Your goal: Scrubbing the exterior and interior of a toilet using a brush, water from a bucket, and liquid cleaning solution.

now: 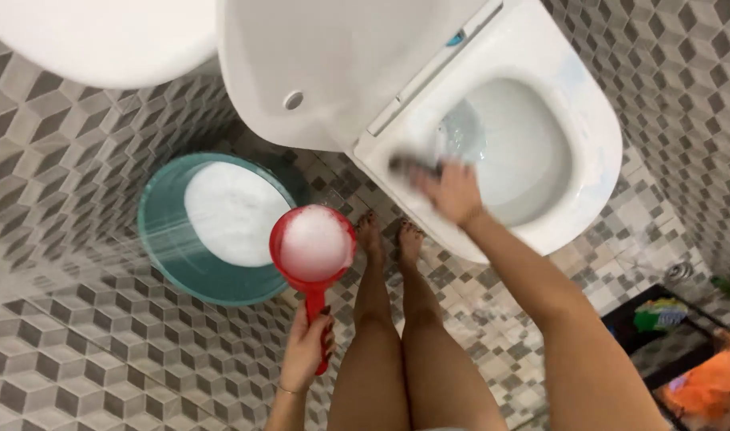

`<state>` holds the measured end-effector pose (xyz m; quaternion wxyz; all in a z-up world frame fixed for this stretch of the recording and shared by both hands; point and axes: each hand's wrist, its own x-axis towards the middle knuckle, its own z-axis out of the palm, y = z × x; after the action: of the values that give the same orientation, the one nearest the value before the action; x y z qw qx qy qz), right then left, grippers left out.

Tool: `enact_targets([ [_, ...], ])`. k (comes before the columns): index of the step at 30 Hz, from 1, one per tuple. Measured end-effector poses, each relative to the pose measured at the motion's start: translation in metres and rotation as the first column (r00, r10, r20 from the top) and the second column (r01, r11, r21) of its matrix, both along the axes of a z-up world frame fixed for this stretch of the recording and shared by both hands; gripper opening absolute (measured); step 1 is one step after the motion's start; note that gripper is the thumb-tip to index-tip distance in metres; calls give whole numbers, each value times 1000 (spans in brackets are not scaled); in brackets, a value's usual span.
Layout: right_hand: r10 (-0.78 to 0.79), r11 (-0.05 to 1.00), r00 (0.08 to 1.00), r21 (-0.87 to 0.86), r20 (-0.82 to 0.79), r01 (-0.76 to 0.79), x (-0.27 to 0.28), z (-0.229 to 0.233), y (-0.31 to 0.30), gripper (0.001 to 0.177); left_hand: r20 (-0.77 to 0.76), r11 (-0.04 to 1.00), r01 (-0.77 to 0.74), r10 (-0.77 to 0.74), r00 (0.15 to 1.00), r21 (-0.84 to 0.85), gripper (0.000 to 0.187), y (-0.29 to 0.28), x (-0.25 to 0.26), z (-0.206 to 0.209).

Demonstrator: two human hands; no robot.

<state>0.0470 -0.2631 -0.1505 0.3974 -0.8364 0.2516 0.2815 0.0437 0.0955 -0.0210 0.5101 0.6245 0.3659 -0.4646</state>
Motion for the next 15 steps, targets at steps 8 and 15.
enact_targets([
  [8,564,766,798,-497,213,-409,-45,-59,42,72,-68,992,127,-126,990,4,46,-17,15,1],
  [15,-190,652,846,-580,499,489,24,-56,-24,65,-106,977,203,-210,972,-72,30,-35,27,3],
])
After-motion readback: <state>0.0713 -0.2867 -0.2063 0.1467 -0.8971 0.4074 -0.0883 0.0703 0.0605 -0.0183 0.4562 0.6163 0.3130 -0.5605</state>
